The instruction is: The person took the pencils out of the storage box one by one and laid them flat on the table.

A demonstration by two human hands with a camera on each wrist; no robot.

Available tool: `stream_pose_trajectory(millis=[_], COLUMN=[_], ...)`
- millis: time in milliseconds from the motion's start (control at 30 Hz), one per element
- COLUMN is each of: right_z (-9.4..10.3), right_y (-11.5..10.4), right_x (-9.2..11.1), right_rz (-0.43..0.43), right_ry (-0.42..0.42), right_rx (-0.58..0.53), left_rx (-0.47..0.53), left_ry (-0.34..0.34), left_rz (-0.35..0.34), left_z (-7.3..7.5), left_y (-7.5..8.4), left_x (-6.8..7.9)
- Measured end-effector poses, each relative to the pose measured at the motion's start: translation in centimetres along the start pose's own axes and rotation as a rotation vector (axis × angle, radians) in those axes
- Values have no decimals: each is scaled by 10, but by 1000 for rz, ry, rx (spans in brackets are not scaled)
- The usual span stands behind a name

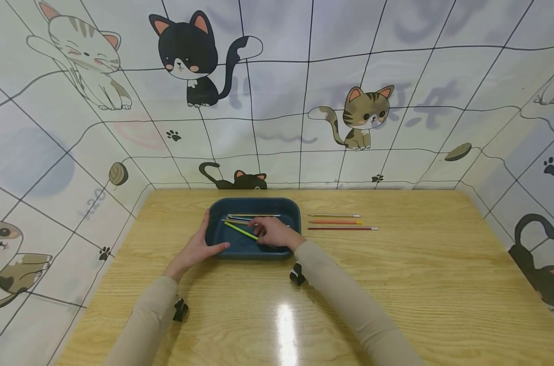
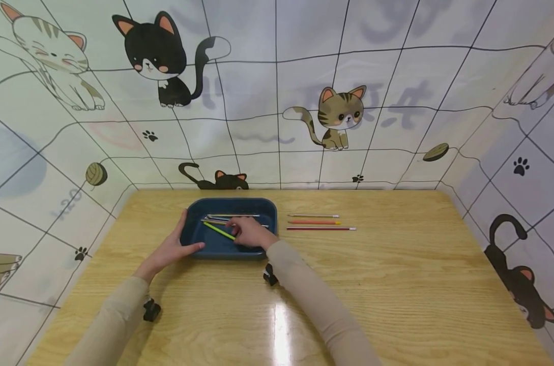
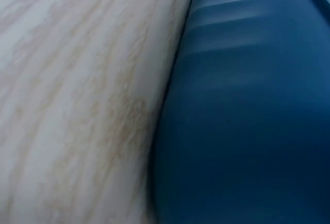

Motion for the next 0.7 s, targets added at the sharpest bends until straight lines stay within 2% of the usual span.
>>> stream_pose_trajectory(millis=[233, 400, 700], right_z=[0, 4, 14], right_y=[2, 3, -5], right_x=[0, 0, 9], right_rz=[-1, 15, 23], right_ry=[-39, -16, 24], right_rx=[-85, -142, -156], left_rx=[-1, -5, 28], left_ry=[-2, -2, -10], left_rz=[-1, 0, -13], left_z=[0, 1, 0], left_y=[1, 2, -1], left_x=[0, 0, -1])
Point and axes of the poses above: each hand's wrist, its own x-axis away from the middle knuckle, its own z-axis out of the back of the hand, y = z × x, the point moved 5 cm from there along -x, towards the middle knuckle, and after that the axes turned 6 degrees about -z, right-handed, at the moved point
